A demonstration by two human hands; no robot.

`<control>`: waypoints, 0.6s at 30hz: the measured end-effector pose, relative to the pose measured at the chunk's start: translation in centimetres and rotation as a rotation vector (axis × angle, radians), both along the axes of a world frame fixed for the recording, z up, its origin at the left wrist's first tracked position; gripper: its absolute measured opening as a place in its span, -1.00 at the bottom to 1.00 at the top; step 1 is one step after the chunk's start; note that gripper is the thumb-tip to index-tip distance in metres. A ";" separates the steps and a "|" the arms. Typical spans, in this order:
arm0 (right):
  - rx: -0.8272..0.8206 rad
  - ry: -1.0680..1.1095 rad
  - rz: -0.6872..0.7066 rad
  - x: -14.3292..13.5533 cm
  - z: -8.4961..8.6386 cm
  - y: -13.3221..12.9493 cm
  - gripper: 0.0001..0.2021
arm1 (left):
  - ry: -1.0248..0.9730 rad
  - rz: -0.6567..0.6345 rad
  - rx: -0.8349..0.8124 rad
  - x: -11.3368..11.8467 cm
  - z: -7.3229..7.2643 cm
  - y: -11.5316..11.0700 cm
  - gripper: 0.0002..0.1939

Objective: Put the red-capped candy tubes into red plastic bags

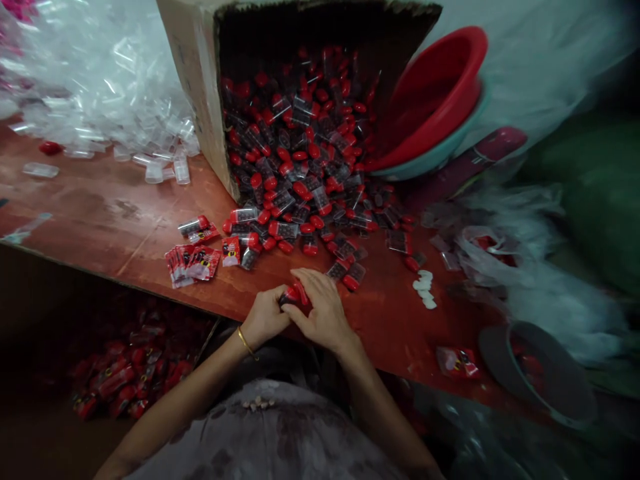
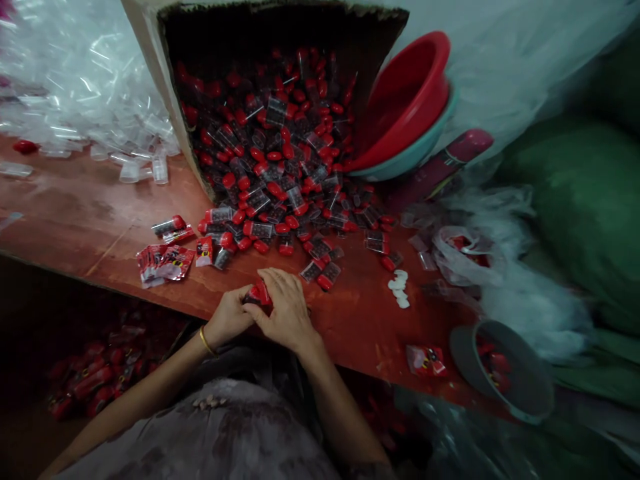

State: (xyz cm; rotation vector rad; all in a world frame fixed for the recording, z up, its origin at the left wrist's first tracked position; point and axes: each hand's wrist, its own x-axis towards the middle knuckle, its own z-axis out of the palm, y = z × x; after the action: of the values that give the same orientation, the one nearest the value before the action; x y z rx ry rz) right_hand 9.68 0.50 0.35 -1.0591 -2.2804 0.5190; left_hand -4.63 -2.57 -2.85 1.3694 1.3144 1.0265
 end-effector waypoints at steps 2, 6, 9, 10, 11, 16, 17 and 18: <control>-0.048 -0.006 0.005 -0.2 -0.8 0.2 -0.54 | 0.088 -0.008 0.036 0.1 -0.2 0.2 -0.90; -0.126 0.035 0.050 -0.2 -2.7 1.2 -0.55 | 0.093 0.006 0.067 0.0 -1.2 0.7 -0.88; -0.097 0.013 0.108 0.0 -2.7 1.9 -0.52 | 0.084 0.005 0.044 0.0 -1.8 0.9 -0.88; -0.080 -0.013 0.122 0.1 -2.3 2.1 -0.52 | 0.099 -0.001 0.035 0.1 -1.8 1.0 -0.88; -0.072 -0.045 0.134 0.2 -1.9 2.4 -0.52 | 0.126 -0.009 0.028 0.1 -1.9 1.1 -0.89; -0.312 -0.191 0.073 -0.3 -0.1 4.1 -0.40 | 0.313 -0.036 0.001 0.5 -1.7 1.7 -0.96; -0.396 -0.199 0.049 -0.6 0.0 4.5 -0.37 | 0.334 -0.037 -0.001 0.6 -1.6 1.8 -0.96; -0.487 -0.191 0.049 -0.9 -0.1 4.9 -0.36 | 0.348 -0.040 -0.004 0.6 -1.6 1.8 -0.96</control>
State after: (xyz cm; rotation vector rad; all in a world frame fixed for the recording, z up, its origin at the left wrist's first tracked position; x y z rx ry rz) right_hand 8.81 5.41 0.24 -1.3292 -2.4106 1.0735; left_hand -4.00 -0.76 -4.41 1.6155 1.5313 0.7805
